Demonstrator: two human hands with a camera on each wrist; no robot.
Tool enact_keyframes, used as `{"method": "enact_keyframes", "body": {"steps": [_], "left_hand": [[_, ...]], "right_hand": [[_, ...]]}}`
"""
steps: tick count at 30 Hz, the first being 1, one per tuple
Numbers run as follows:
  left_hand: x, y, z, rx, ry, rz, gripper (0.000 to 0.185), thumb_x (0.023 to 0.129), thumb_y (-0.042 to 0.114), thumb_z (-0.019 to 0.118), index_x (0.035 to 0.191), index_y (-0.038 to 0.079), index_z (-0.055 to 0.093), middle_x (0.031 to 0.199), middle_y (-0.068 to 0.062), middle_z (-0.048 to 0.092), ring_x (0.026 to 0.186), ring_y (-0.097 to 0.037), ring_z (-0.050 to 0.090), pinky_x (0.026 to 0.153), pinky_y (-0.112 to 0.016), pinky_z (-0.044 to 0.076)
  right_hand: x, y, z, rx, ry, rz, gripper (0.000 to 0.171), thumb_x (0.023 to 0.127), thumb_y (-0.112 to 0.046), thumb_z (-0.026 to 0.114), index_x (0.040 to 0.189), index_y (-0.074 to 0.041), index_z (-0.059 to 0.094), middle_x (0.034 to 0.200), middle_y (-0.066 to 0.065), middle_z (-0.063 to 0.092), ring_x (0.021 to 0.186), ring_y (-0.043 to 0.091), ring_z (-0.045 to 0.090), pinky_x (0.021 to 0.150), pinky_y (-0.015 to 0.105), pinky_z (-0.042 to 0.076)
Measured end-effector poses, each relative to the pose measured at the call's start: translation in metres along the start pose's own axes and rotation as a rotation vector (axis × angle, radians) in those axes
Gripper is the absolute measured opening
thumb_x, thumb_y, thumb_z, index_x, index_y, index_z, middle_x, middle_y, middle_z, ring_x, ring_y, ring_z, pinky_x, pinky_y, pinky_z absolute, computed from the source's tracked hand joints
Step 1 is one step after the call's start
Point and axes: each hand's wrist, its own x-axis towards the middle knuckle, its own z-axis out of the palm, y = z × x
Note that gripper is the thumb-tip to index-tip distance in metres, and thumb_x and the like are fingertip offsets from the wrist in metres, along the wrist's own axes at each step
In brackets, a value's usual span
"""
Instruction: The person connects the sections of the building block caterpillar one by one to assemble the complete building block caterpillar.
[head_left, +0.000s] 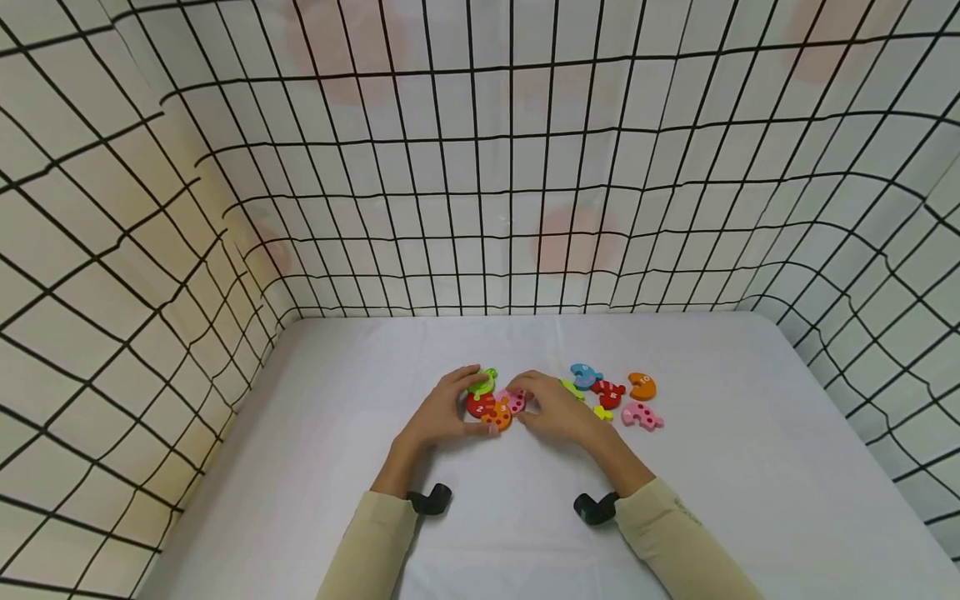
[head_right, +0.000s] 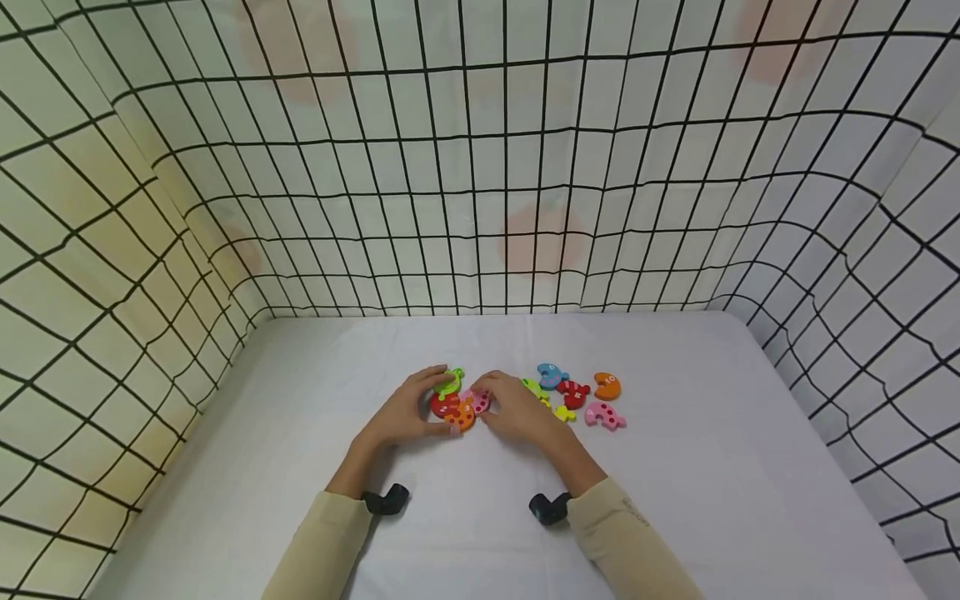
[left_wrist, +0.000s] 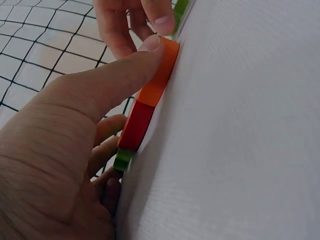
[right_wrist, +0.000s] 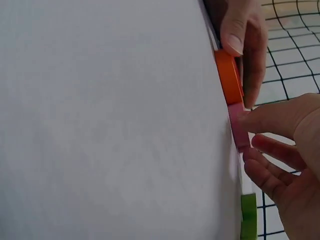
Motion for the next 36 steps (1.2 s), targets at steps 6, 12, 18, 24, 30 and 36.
{"method": "enact_keyframes", "body": {"steps": [6, 12, 18, 24, 30, 36], "left_hand": [[0.001, 0.002, 0.001, 0.026, 0.002, -0.012, 0.087, 0.074, 0.051, 0.088, 0.149, 0.022, 0.055, 0.164, -0.002, 0.040, 0.155, -0.030, 0.032, 0.122, -0.059, 0.032], [0.000, 0.000, 0.001, 0.046, 0.031, -0.034, 0.084, 0.074, 0.050, 0.086, 0.148, 0.024, 0.056, 0.165, -0.006, 0.036, 0.155, -0.034, 0.029, 0.120, -0.063, 0.033], [-0.001, 0.003, 0.003, 0.013, 0.060, -0.030, 0.079, 0.076, 0.048, 0.086, 0.146, 0.023, 0.058, 0.160, -0.009, 0.039, 0.149, -0.036, 0.034, 0.118, -0.062, 0.037], [-0.001, 0.006, 0.004, 0.019, 0.028, -0.001, 0.079, 0.078, 0.045, 0.084, 0.148, 0.020, 0.057, 0.160, -0.009, 0.042, 0.149, -0.035, 0.036, 0.118, -0.062, 0.036], [-0.001, 0.005, 0.005, 0.025, 0.026, 0.001, 0.078, 0.079, 0.046, 0.083, 0.148, 0.021, 0.057, 0.161, -0.007, 0.042, 0.150, -0.034, 0.035, 0.119, -0.062, 0.035], [0.000, 0.005, 0.005, 0.045, 0.011, 0.000, 0.076, 0.080, 0.045, 0.082, 0.148, 0.023, 0.056, 0.162, -0.005, 0.041, 0.152, -0.033, 0.035, 0.119, -0.062, 0.034]], "right_hand": [[-0.010, 0.017, -0.015, 0.033, 0.046, 0.059, 0.039, 0.094, -0.018, 0.075, 0.132, -0.017, 0.066, 0.136, 0.002, 0.063, 0.109, 0.021, 0.060, 0.094, 0.041, 0.058], [-0.019, 0.033, -0.031, 0.014, 0.080, 0.073, 0.040, 0.094, -0.019, 0.074, 0.132, -0.011, 0.066, 0.137, 0.008, 0.062, 0.108, 0.025, 0.061, 0.098, 0.048, 0.056], [-0.022, 0.045, -0.037, -0.010, 0.090, 0.097, 0.043, 0.091, -0.017, 0.076, 0.132, -0.007, 0.065, 0.141, 0.013, 0.061, 0.114, 0.032, 0.062, 0.104, 0.053, 0.052], [-0.023, 0.053, -0.036, -0.029, 0.031, 0.070, 0.043, 0.089, -0.005, 0.068, 0.132, -0.005, 0.066, 0.140, 0.016, 0.063, 0.130, 0.039, 0.055, 0.114, 0.058, 0.043], [-0.024, 0.054, -0.032, -0.038, 0.025, 0.101, 0.043, 0.091, -0.005, 0.065, 0.134, -0.007, 0.066, 0.137, 0.013, 0.064, 0.127, 0.035, 0.056, 0.114, 0.055, 0.044], [-0.027, 0.055, -0.033, -0.060, 0.024, 0.086, 0.042, 0.092, -0.009, 0.069, 0.134, -0.007, 0.066, 0.132, 0.011, 0.066, 0.115, 0.028, 0.060, 0.107, 0.050, 0.051]]}}
